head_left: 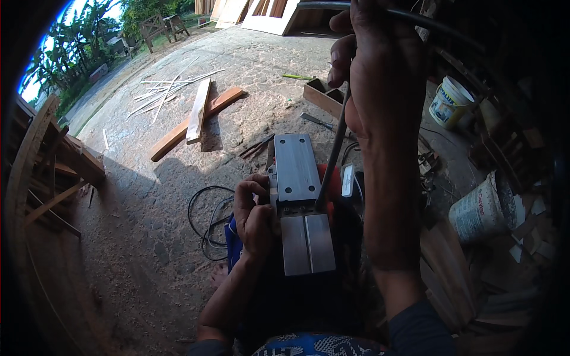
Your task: The person uses a T-wrench to loosen and tighten bolts on the cutter head of a power planer while holding the tool on their lap.
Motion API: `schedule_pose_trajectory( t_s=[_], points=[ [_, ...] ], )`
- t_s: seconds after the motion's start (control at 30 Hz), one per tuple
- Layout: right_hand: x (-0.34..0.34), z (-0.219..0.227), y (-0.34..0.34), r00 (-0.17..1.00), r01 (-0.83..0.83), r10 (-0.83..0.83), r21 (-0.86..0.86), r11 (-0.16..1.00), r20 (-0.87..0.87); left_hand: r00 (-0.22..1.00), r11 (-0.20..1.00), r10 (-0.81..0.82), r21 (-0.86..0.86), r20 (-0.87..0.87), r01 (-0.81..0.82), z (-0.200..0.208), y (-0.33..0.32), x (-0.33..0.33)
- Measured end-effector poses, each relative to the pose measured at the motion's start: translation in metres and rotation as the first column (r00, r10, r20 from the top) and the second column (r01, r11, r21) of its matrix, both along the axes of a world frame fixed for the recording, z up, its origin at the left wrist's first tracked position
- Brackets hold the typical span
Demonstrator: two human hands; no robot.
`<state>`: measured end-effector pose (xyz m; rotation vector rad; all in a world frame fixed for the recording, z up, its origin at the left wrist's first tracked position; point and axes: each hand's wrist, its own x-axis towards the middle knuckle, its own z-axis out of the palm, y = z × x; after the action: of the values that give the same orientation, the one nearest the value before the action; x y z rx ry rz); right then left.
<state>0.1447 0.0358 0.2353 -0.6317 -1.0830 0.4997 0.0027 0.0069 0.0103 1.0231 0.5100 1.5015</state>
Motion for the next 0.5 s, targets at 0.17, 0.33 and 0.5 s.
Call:
schedule_pose_trajectory(
  t_s=[0.17, 0.33, 0.5],
  points=[
    [0.001, -0.005, 0.017, 0.985, 0.142, -0.142, 0.004, 0.99, 0.094, 1.0, 1.0, -0.012, -0.011, 0.017, 0.012, 0.004, -0.003, 0.002],
    [0.004, -0.004, 0.018, 0.996, 0.094, -0.093, -0.018, 0.995, 0.01, 1.0, 1.0, -0.027, 0.006, 0.006, 0.027, 0.0, 0.0, 0.0],
    [0.009, -0.008, 0.021, 0.997, 0.076, -0.076, 0.029, 0.997, 0.028, 0.999, 0.999, -0.034, 0.002, 0.03, 0.034, 0.005, -0.002, 0.001]
  ],
)
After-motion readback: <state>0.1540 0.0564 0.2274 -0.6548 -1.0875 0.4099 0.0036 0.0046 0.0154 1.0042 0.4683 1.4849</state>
